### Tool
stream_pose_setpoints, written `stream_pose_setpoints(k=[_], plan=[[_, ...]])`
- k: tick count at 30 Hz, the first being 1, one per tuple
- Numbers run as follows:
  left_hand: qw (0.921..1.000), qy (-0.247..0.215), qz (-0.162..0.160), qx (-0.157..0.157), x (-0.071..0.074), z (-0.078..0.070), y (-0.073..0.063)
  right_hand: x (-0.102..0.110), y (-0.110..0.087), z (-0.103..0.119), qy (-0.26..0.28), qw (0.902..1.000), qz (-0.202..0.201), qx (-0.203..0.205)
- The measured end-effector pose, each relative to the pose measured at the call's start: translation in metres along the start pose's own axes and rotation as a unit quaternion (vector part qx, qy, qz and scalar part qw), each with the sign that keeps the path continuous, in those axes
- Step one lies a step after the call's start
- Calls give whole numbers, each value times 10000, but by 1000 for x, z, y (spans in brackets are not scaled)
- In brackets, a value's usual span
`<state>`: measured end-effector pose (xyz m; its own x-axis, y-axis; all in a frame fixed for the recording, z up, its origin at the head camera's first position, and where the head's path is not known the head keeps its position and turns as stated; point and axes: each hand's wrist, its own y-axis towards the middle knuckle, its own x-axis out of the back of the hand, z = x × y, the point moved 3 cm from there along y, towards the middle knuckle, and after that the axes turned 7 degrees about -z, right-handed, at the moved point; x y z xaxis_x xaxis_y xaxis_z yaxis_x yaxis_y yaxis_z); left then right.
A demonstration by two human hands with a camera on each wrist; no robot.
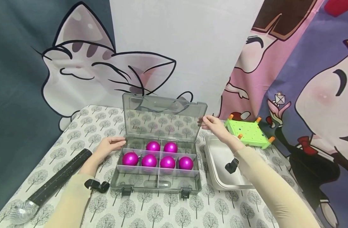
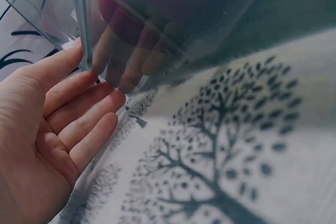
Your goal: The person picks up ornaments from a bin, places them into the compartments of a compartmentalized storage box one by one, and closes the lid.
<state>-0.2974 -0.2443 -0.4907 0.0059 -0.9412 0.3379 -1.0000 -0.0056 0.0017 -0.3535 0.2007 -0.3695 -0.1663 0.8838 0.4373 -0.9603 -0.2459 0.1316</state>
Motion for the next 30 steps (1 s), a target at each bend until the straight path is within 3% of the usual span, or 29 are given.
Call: stream_pose_setpoints(k=[5,11,17,22,30], plan=[[9997,171,150,15,5,-13,2,0,-5,0,-43,10000,2,73],[9972,262,352,-600,19,-55,4,3,-13,1,-213,9997,78,49],[9935,213,771,-804,26,-88,-3,4,-20,6,-223,9984,353,387],[9916,130,919,-896,28,-91,-9,4,-25,5,-205,9974,562,408],[9915,75,827,-999,30,-83,-14,8,-38,3,-89,9963,770,361]])
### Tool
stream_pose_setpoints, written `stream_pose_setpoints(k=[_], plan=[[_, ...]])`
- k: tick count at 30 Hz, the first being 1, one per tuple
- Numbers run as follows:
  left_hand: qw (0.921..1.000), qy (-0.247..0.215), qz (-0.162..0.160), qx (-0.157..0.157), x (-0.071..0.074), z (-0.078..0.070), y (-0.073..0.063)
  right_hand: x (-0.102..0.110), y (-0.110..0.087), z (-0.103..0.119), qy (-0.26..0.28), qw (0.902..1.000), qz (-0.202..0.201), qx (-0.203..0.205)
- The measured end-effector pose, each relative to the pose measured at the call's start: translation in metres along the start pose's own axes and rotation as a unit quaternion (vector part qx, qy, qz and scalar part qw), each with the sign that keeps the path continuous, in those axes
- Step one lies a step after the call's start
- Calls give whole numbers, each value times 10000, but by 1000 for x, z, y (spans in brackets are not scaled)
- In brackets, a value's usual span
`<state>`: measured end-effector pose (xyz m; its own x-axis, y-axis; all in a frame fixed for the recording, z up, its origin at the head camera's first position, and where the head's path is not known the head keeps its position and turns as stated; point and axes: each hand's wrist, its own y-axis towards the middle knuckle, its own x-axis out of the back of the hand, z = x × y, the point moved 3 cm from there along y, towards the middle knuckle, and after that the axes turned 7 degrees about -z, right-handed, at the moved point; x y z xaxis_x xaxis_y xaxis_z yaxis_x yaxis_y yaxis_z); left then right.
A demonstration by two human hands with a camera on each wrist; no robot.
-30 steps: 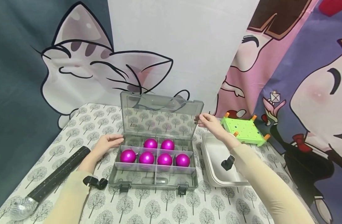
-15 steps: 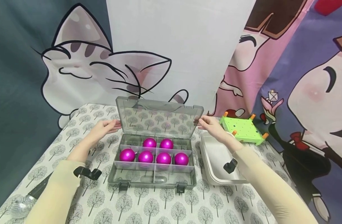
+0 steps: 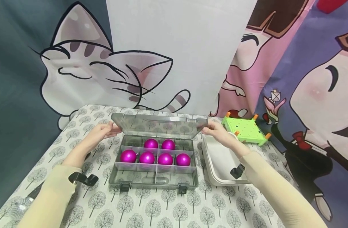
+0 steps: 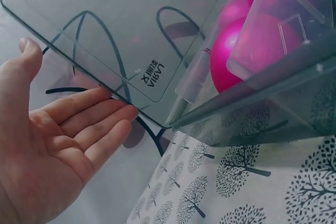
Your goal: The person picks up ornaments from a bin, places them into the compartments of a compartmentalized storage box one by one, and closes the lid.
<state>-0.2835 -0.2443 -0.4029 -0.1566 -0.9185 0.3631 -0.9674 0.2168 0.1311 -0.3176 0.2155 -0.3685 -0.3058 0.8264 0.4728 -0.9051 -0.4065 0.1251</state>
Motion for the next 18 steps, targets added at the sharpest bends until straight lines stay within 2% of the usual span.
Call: stream_pose_setpoints(k=[5,9,12,14,16,18], plan=[[9997,-130,-174,132,1,7,-5,0,-8,-1,-209,9996,190,-76],[9988,-264,-302,293,2,13,-12,-1,-12,-4,-603,9976,340,61],[9987,-29,-304,414,2,17,-15,-3,-16,-6,-572,9957,674,279],[9985,193,-262,440,1,19,-17,-5,-17,-6,-437,9950,861,259],[9986,339,-171,371,0,20,-20,-7,-18,-5,-415,9944,964,112],[9992,283,-102,261,0,20,-22,-9,-19,-4,-524,9936,999,-93]])
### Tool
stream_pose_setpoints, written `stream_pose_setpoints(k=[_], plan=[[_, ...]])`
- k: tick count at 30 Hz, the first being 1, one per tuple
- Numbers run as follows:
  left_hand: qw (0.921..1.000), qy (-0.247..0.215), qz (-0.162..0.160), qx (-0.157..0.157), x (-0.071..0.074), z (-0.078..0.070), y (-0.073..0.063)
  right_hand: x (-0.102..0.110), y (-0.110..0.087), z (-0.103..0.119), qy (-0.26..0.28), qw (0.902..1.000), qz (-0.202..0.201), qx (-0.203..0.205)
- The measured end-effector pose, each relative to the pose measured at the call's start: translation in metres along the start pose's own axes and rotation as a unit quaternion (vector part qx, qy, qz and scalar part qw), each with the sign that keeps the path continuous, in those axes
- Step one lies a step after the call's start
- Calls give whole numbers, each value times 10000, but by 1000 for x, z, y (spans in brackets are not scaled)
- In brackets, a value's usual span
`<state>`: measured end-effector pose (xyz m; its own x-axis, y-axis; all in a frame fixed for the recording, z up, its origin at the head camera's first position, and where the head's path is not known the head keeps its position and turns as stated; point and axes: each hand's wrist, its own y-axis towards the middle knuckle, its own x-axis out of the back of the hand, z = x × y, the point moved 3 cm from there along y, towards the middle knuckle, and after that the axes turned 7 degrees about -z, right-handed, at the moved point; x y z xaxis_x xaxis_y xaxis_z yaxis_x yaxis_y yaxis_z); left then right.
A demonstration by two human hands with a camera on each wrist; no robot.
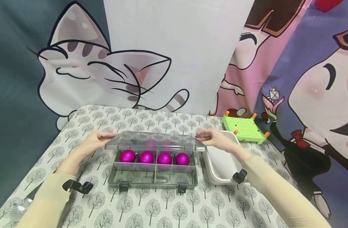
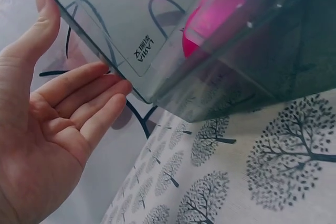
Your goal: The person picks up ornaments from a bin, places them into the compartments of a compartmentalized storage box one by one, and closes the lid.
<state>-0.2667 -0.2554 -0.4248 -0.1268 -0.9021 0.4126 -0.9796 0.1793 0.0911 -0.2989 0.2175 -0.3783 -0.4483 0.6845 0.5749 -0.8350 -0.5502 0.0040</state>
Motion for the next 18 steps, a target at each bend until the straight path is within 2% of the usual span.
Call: stream_pose_setpoints(k=[4,8,11,18], plan=[[9988,-481,95,-69,-2,4,-3,-5,1,0,-29,9995,184,-250],[9943,-1006,216,-281,-5,9,-4,-9,1,1,39,9992,329,-228],[9912,-1216,312,-417,-7,13,-6,-11,1,4,-115,9992,362,-128],[9923,-1100,435,-377,-9,20,-8,-18,0,9,-714,9969,327,2]])
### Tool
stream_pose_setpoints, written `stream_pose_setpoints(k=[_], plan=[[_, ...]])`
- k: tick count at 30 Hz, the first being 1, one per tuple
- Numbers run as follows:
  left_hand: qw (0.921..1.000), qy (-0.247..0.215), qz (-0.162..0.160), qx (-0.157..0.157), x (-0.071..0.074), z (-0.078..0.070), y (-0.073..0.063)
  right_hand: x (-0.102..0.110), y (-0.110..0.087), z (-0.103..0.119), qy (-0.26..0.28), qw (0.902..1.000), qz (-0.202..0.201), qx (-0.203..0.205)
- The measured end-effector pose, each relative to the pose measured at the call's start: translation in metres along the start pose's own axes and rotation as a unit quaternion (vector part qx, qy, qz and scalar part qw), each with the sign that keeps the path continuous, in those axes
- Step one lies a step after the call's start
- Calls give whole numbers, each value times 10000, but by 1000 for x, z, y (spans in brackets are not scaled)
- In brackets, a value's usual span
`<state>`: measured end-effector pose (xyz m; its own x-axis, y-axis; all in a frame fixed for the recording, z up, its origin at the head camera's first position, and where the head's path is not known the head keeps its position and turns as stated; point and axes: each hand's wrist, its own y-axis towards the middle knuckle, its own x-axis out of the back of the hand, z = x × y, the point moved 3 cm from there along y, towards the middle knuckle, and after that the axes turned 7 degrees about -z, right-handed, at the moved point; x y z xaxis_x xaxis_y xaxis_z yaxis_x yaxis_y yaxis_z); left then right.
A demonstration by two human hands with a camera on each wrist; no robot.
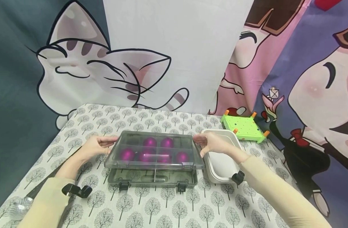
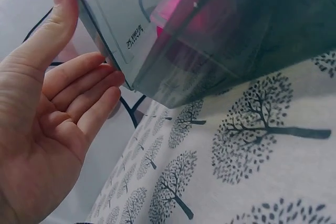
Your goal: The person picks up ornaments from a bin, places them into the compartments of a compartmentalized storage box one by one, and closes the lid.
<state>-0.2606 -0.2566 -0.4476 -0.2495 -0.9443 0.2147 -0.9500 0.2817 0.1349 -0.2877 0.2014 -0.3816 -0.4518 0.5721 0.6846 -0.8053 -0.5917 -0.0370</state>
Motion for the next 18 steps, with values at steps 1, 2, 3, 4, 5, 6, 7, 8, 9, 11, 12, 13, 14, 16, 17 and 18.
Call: stream_pose_setpoints(k=[1,2,3,4,5,6,7,8,9,11,12,13,14,16,17,18], plan=[[10000,9,24,-39,0,1,0,-1,0,0,-126,9999,16,23],[9999,15,51,-88,0,1,-1,-2,0,1,-300,9995,18,61],[9999,-9,68,-131,0,2,-1,-3,0,2,-492,9987,26,111],[9998,-35,89,-180,0,3,-2,-4,0,3,-664,9977,19,141],[9997,-82,93,-218,0,4,-2,-6,0,4,-881,9959,22,200],[9995,-161,98,-257,0,5,-3,-7,0,5,-1007,9947,21,208],[9992,-243,102,-298,-1,6,-3,-8,0,6,-1144,9932,33,227],[9988,-329,127,-328,-1,7,-3,-9,0,7,-1319,9909,31,250],[9983,-420,153,-368,-2,8,-3,-10,-1,9,-1505,9883,31,262],[9971,-584,215,-448,-3,8,-4,-13,-1,11,-1906,9810,33,348],[9966,-632,234,-476,-3,9,-4,-14,-1,11,-2086,9772,19,386],[9962,-669,243,-493,-4,9,-5,-15,-1,12,-2274,9727,6,452],[9961,-681,250,-502,-4,10,-5,-17,0,12,-2444,9684,-16,498],[9963,-652,223,-508,-4,12,-6,-19,0,13,-2630,9632,-21,549],[9965,-633,200,-513,-4,12,-6,-21,1,13,-2706,9610,-17,566],[9966,-616,182,-511,-4,13,-7,-22,1,13,-2738,9601,-16,567]])
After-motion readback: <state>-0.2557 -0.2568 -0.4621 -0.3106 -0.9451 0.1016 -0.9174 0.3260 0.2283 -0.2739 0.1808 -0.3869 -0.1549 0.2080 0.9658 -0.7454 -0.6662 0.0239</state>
